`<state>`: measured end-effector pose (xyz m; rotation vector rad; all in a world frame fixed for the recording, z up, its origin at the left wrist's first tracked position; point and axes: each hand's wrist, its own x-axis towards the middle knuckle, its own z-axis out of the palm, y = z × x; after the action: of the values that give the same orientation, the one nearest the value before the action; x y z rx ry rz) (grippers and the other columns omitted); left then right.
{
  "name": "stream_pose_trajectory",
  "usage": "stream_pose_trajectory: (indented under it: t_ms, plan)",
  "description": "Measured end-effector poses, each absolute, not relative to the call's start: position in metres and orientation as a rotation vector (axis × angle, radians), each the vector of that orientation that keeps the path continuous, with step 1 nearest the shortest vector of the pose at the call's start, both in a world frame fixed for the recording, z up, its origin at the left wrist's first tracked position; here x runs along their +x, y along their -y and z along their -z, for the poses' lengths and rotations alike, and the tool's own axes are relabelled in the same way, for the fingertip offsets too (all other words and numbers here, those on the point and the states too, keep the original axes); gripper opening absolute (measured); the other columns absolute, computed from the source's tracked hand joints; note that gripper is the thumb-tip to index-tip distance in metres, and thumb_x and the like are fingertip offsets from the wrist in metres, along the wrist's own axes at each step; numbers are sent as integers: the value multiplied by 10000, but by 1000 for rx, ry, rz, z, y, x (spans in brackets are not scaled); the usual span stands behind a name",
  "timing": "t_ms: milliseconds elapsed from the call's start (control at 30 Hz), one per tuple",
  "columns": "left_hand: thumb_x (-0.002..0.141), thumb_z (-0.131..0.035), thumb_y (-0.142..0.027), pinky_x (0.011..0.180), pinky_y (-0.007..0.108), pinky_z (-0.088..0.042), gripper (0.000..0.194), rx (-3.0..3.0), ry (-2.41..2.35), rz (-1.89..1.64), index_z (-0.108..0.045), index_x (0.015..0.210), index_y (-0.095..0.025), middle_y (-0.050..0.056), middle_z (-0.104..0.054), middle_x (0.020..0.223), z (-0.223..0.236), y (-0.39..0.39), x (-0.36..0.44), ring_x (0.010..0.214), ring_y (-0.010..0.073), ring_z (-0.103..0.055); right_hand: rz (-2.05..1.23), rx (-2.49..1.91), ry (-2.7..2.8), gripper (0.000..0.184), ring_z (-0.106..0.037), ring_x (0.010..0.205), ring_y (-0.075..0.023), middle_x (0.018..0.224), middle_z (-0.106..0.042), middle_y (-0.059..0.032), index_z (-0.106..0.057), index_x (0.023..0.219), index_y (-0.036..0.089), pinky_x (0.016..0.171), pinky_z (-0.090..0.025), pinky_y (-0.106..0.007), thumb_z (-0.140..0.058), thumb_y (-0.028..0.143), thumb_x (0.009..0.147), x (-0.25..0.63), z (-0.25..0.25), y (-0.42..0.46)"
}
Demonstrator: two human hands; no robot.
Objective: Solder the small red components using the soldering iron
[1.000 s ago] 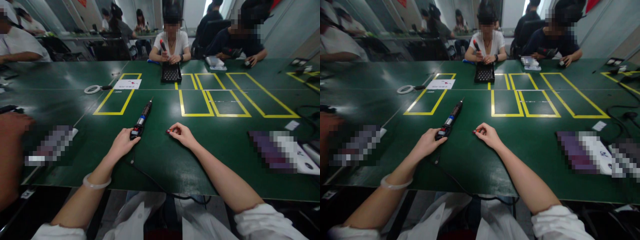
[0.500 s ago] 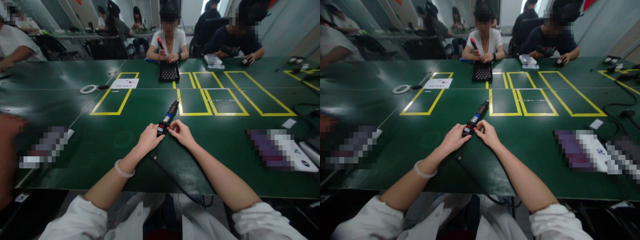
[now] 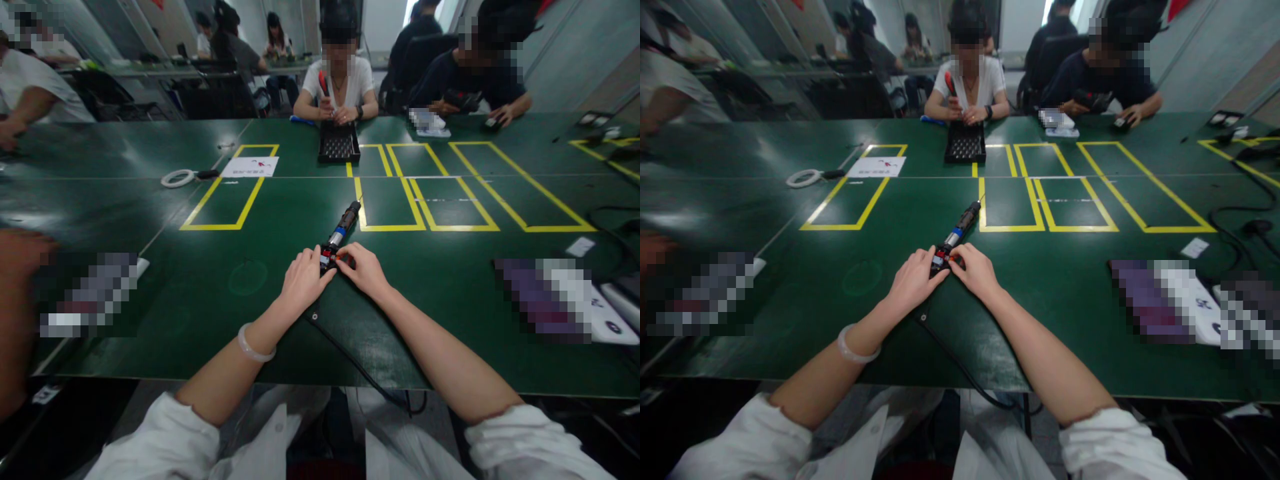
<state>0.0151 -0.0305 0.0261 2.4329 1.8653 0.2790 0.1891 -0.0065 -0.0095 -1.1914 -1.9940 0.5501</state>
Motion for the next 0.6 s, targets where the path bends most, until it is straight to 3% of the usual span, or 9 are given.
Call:
stream_pose_trajectory:
  t_ms: [167,600]
  plan:
    - [918,-414,-559,839,382,-437,669,2399,-1927,-284,-433,1385,-80,194,-581,1129,-24,24,20,1036,311,-565,-514,-1210,1981,87,-567,699,-158,869,-630,-33,-605,930,216,674,-427,-285,-544,206,870,190,6,9]
    - [934,-419,-513,827,377,-454,546,2420,-1922,-185,-499,1296,-113,179,-571,1111,-32,18,4,1013,300,-572,-585,-1136,1981,118,-571,708,-152,877,-638,-29,-600,947,212,687,-428,-275,-505,191,881,192,4,12]
